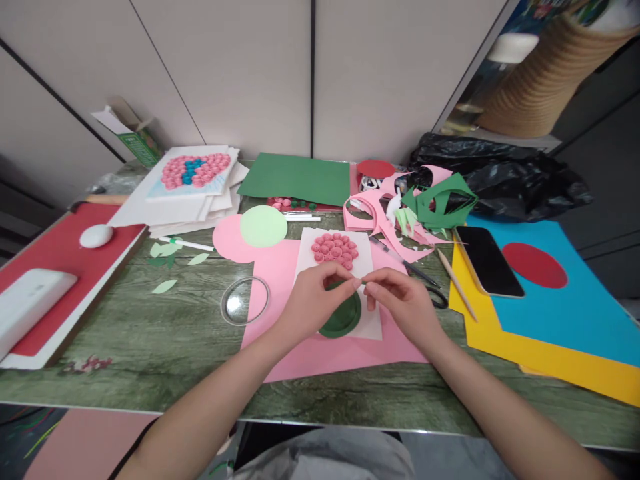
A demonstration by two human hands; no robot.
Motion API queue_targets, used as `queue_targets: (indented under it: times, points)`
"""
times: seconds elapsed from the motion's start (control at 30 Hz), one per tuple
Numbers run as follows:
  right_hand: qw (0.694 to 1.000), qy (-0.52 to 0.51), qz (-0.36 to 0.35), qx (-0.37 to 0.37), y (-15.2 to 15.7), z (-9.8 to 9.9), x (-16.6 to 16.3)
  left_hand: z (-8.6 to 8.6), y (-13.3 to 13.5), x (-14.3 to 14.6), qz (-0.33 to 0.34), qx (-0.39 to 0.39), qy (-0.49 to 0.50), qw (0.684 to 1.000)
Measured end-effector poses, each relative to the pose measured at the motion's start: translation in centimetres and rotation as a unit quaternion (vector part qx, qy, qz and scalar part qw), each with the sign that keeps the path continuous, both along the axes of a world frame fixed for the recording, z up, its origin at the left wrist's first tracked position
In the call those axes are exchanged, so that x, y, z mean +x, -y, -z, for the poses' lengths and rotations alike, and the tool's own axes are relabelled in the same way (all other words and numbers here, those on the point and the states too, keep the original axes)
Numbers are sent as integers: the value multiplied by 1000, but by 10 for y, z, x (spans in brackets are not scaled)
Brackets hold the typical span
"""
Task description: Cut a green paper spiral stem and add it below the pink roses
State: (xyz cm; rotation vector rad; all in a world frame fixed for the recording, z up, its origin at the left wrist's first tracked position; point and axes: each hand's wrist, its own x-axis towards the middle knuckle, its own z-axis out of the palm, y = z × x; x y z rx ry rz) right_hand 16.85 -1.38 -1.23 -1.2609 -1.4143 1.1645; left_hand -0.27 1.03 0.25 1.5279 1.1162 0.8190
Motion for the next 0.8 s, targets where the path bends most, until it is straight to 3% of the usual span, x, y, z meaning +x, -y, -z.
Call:
queue_targets:
  times: [0.8]
  points:
    - [1000, 13, 9, -11, 1, -2, -1, 2, 0, 0, 3, 2, 2, 1000]
